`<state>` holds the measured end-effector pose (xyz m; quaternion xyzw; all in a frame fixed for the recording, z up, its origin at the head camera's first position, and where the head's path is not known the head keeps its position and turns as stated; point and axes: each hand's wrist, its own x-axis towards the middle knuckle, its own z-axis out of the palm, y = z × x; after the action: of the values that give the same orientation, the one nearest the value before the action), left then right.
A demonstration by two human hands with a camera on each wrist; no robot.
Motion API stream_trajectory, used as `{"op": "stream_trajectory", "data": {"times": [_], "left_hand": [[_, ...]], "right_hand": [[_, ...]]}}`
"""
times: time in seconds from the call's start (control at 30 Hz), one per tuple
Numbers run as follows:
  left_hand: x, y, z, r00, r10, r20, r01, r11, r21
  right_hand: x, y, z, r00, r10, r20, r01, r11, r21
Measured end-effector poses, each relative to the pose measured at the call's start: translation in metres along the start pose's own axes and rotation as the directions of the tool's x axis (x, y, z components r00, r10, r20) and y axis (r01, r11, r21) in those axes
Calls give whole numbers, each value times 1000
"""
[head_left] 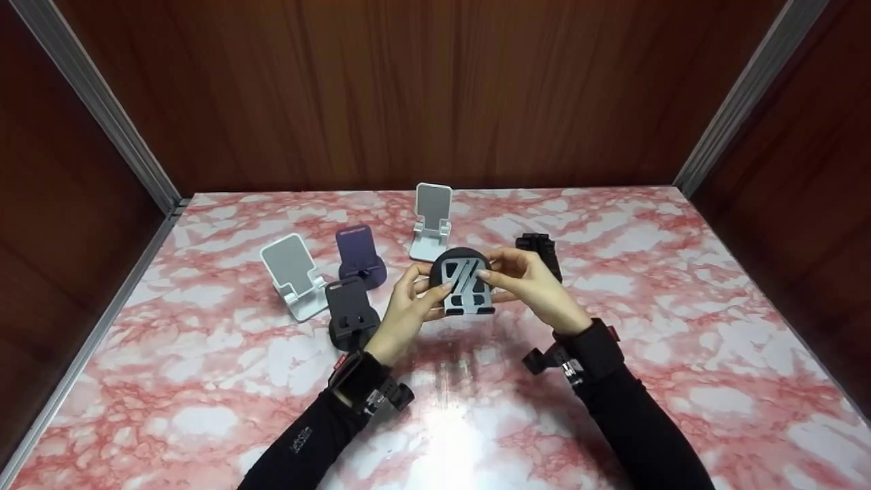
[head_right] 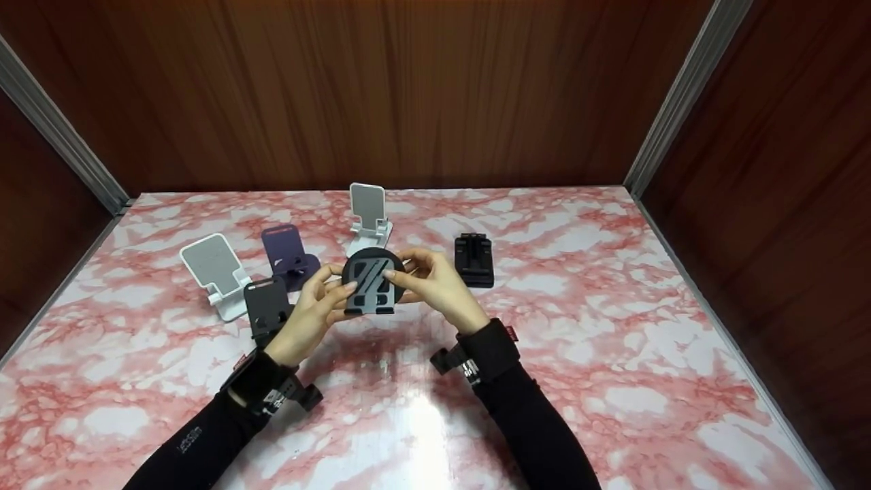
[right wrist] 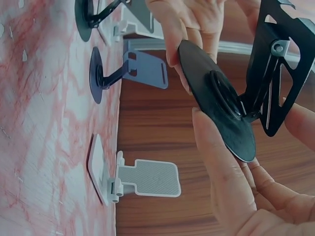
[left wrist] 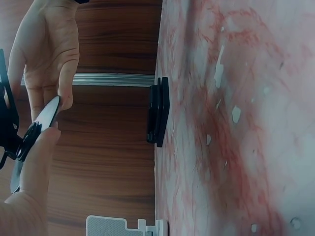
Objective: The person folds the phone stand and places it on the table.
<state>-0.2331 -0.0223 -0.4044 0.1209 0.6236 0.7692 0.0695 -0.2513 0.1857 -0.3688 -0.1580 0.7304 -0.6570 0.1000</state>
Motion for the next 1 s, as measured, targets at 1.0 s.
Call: {"op": "stream_trajectory", "data": {"times": [1.0], "left_hand": [[-1, 0, 1, 1000, 6, 28, -5, 1000, -9]], "right_hand": [[1, 4, -2, 1000, -24, 2, 24, 998, -62]]}}
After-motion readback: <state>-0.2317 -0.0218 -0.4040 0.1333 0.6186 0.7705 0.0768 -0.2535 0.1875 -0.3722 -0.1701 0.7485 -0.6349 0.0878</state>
